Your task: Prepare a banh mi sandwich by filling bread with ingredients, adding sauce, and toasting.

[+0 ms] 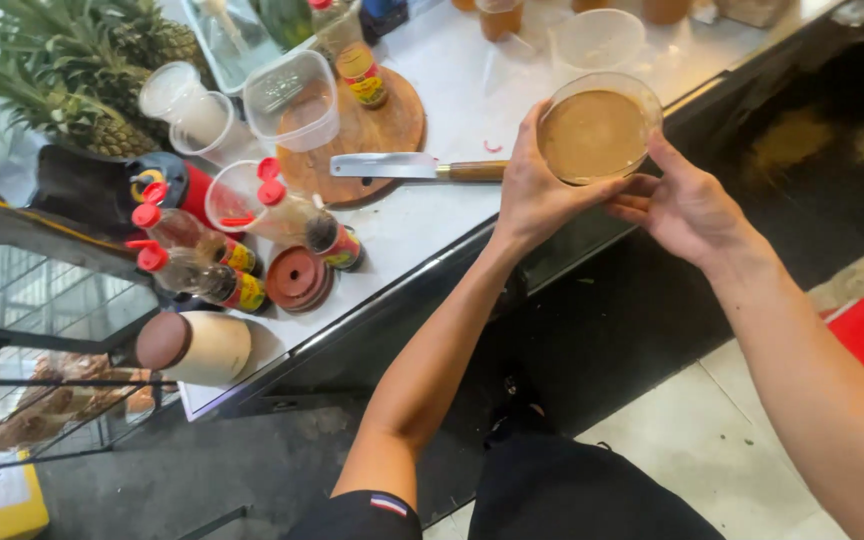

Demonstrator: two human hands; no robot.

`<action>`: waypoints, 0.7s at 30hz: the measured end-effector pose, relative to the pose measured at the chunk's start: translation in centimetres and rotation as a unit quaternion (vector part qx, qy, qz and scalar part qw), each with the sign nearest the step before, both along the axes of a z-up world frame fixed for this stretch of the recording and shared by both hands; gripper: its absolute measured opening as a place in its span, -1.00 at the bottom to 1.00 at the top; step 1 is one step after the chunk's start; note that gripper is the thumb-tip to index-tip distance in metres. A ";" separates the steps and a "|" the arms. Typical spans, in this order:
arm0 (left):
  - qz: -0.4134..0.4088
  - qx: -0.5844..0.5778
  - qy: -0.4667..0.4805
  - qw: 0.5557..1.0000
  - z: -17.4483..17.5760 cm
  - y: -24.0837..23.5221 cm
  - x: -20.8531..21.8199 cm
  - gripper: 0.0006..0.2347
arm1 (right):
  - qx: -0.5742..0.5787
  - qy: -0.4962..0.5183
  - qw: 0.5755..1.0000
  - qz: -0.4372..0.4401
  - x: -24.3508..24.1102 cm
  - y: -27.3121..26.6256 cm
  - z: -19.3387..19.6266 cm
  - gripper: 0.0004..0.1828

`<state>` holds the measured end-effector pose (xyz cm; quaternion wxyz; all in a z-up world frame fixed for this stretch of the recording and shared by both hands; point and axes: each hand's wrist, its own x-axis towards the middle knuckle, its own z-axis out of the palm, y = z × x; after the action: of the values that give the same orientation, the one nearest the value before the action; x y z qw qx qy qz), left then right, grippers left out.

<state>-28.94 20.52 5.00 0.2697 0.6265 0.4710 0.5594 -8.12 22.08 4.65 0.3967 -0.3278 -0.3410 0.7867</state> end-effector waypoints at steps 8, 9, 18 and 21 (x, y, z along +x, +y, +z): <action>-0.133 0.008 -0.044 0.990 -0.3 -6.9 16.0 -0.06 | -0.006 -0.001 0.994 -0.105 16.5 -10.2 -1.2 -0.42; -0.163 0.011 -0.069 0.984 -0.4 -7.5 18.3 -0.06 | -0.009 -0.002 0.993 -0.119 18.7 -11.4 -1.3 -0.43; -0.360 -0.050 -0.029 0.931 -0.6 -11.6 39.1 -0.02 | 0.006 0.017 0.955 -0.296 37.1 -23.0 -2.4 -0.45; -0.401 -0.067 0.003 0.913 -1.7 -11.7 47.0 0.04 | -0.035 0.014 0.928 -0.371 42.9 -25.4 -2.5 -0.48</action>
<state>18.02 8.83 3.27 0.5112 0.7450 0.2167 0.3695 34.79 -3.31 2.12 0.6534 -0.4335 -0.1617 0.5992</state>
